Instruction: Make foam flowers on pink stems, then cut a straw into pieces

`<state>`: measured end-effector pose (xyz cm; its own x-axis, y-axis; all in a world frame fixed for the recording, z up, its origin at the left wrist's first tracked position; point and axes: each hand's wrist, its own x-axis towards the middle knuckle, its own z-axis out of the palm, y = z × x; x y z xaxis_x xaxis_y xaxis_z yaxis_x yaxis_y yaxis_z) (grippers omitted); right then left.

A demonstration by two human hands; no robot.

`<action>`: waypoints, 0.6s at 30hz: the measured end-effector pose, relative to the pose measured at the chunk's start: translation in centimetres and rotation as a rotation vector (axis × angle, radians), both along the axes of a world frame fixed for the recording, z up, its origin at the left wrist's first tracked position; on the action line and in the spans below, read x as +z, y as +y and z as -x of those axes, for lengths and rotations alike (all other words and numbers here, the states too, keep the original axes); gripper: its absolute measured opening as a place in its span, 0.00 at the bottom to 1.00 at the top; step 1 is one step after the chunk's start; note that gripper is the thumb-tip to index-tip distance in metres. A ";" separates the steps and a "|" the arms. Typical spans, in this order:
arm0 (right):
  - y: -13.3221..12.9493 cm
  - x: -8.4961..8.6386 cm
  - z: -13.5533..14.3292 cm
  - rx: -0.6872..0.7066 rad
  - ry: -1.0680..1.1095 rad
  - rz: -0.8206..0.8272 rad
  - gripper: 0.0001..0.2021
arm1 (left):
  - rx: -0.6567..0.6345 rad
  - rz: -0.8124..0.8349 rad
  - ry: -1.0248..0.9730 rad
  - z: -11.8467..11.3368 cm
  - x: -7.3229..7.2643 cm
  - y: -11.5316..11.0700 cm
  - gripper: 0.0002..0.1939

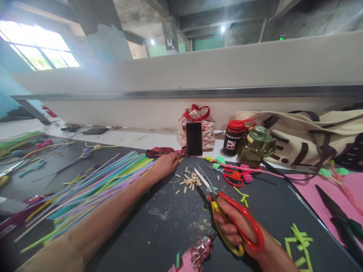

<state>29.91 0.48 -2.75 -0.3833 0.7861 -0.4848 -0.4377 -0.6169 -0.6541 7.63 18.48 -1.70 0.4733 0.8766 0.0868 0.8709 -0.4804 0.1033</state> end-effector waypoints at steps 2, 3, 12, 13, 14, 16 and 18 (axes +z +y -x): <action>0.0 -0.1 -0.1 -0.008 0.009 0.006 0.11 | -0.043 -0.002 -0.004 -0.6 0.0 -0.3 0.17; 0.0 -0.1 -0.1 -0.009 0.014 0.010 0.11 | -0.056 0.001 -0.003 -1.0 -0.1 -0.4 0.16; 0.0 0.0 -0.2 -0.019 0.021 0.011 0.12 | 0.104 0.004 0.033 -3.8 -2.5 0.5 0.18; 0.1 0.0 -0.2 -0.016 0.028 0.014 0.12 | 0.115 0.008 0.038 -3.8 -2.6 0.5 0.18; 0.1 -0.1 -0.2 -0.017 0.035 0.016 0.12 | 0.124 0.012 0.043 -3.9 -2.7 0.6 0.18; 0.1 -0.2 -0.3 -0.023 0.050 0.014 0.12 | 0.135 0.022 0.051 -4.0 -2.7 0.7 0.18; 0.1 -0.3 -0.3 -0.029 0.062 0.007 0.13 | 0.140 0.030 0.054 -4.2 -2.7 0.8 0.18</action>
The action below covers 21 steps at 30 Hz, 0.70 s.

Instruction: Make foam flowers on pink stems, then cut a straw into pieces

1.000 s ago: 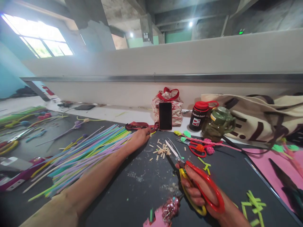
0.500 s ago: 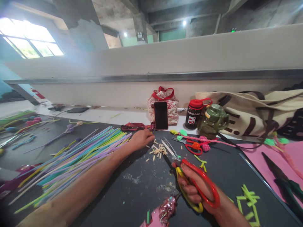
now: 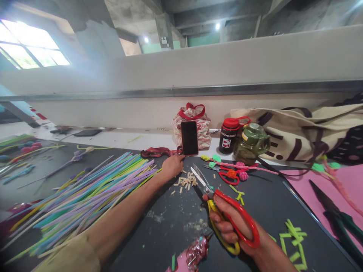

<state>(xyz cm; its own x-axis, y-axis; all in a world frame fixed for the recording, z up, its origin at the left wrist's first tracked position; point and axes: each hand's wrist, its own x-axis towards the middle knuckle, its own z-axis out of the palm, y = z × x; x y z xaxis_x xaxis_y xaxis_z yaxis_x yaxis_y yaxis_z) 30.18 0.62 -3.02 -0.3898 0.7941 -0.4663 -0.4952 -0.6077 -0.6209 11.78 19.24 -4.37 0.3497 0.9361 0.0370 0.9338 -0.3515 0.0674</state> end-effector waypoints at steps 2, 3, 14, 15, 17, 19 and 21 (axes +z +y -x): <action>0.0 0.0 0.0 0.008 0.002 0.004 0.12 | -0.001 0.004 -0.003 -0.1 0.0 0.0 0.18; 0.0 0.0 0.0 0.014 -0.001 0.007 0.12 | -0.005 0.004 -0.008 -0.1 0.1 -0.1 0.18; 0.1 0.2 0.0 0.014 -0.006 -0.018 0.12 | -0.153 -0.056 -0.081 0.3 0.7 -0.3 0.19; 0.0 0.2 0.0 0.018 -0.003 -0.021 0.12 | -0.153 -0.066 -0.081 0.0 0.6 -0.3 0.19; 0.0 0.3 0.0 0.017 -0.003 -0.026 0.12 | -0.168 -0.079 -0.078 -0.7 0.5 -0.4 0.19; -0.1 0.4 0.0 0.014 -0.006 -0.035 0.12 | -0.196 -0.081 -0.070 -1.5 0.4 -0.5 0.18; 0.0 0.5 0.0 0.020 -0.008 -0.042 0.12 | -0.213 -0.077 -0.057 -2.1 0.4 -0.6 0.18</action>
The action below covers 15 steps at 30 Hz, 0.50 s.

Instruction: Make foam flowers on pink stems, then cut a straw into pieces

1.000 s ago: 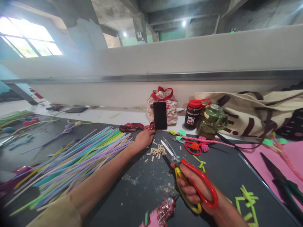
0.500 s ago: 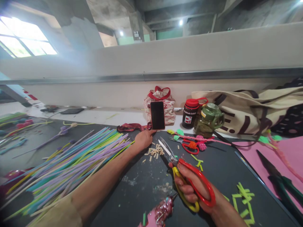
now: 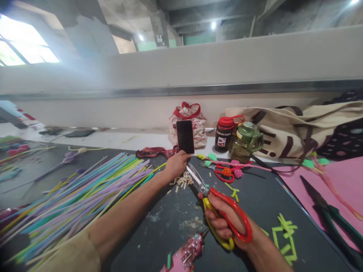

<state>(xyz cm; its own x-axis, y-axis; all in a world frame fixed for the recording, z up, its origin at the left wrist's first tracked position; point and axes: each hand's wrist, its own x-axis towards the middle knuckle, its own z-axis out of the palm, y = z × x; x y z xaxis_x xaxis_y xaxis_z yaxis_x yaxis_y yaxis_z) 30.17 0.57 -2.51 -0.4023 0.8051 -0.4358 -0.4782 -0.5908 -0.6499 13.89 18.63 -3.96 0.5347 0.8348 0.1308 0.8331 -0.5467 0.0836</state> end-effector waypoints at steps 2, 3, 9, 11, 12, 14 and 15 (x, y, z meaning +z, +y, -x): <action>0.1 0.0 0.0 0.010 0.001 0.002 0.12 | 0.000 0.008 0.015 -0.4 0.1 0.0 0.18; 0.1 0.0 0.0 0.012 0.002 0.005 0.13 | 0.003 0.014 0.021 -0.5 0.1 0.0 0.18; 0.1 0.1 -0.1 0.016 -0.003 -0.009 0.13 | -0.014 0.042 0.007 -0.5 0.1 0.1 0.17; 0.0 0.1 -0.2 0.024 -0.005 -0.019 0.13 | -0.047 0.062 -0.008 0.0 0.3 0.0 0.17; -0.1 0.1 -0.2 0.027 -0.009 -0.023 0.14 | -0.071 0.078 -0.014 0.4 0.6 -0.1 0.16; -0.2 0.1 -0.2 0.033 -0.017 -0.035 0.14 | -0.118 0.104 -0.031 1.3 1.1 -0.3 0.14; -0.2 0.1 -0.2 0.035 -0.021 -0.042 0.14 | -0.132 0.108 -0.044 1.8 1.4 -0.5 0.14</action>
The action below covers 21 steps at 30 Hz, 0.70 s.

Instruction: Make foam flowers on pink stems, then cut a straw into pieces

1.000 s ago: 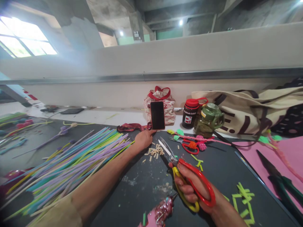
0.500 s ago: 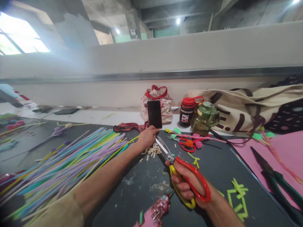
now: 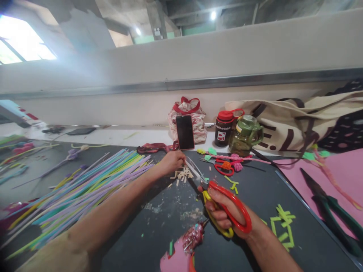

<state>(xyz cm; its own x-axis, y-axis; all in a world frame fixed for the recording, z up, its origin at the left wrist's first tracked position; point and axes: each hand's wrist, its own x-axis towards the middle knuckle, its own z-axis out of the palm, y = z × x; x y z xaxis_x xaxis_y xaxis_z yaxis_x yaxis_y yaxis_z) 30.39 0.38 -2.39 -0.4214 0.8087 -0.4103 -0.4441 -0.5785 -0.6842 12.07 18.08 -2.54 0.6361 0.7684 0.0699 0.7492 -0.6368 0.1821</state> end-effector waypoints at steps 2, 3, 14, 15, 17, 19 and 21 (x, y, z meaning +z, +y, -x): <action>0.0 -0.1 0.0 0.002 0.003 -0.015 0.14 | -0.001 -0.017 -0.032 0.8 0.4 -0.6 0.15; 0.0 -0.1 -0.1 -0.004 0.005 -0.025 0.13 | 0.006 -0.033 -0.048 1.1 0.5 -0.9 0.15; 0.1 2.1 -3.6 -0.175 0.038 -0.187 0.15 | -0.152 -0.046 -0.173 -1.1 -0.4 -4.6 0.14; 0.1 2.3 -4.1 -0.193 0.045 -0.186 0.14 | -0.191 -0.067 -0.180 -1.9 -0.2 -4.7 0.14; 0.2 2.5 -4.6 -0.220 0.063 -0.185 0.11 | -0.267 -0.102 -0.150 -3.6 0.1 -4.9 0.13; 0.2 2.6 -4.9 -0.223 0.067 -0.187 0.10 | -0.311 -0.124 -0.085 -5.2 -0.1 -4.8 0.13; 0.2 2.5 -4.8 -0.226 0.037 -0.183 0.11 | -0.327 -0.127 -0.028 -6.2 -0.4 -4.7 0.13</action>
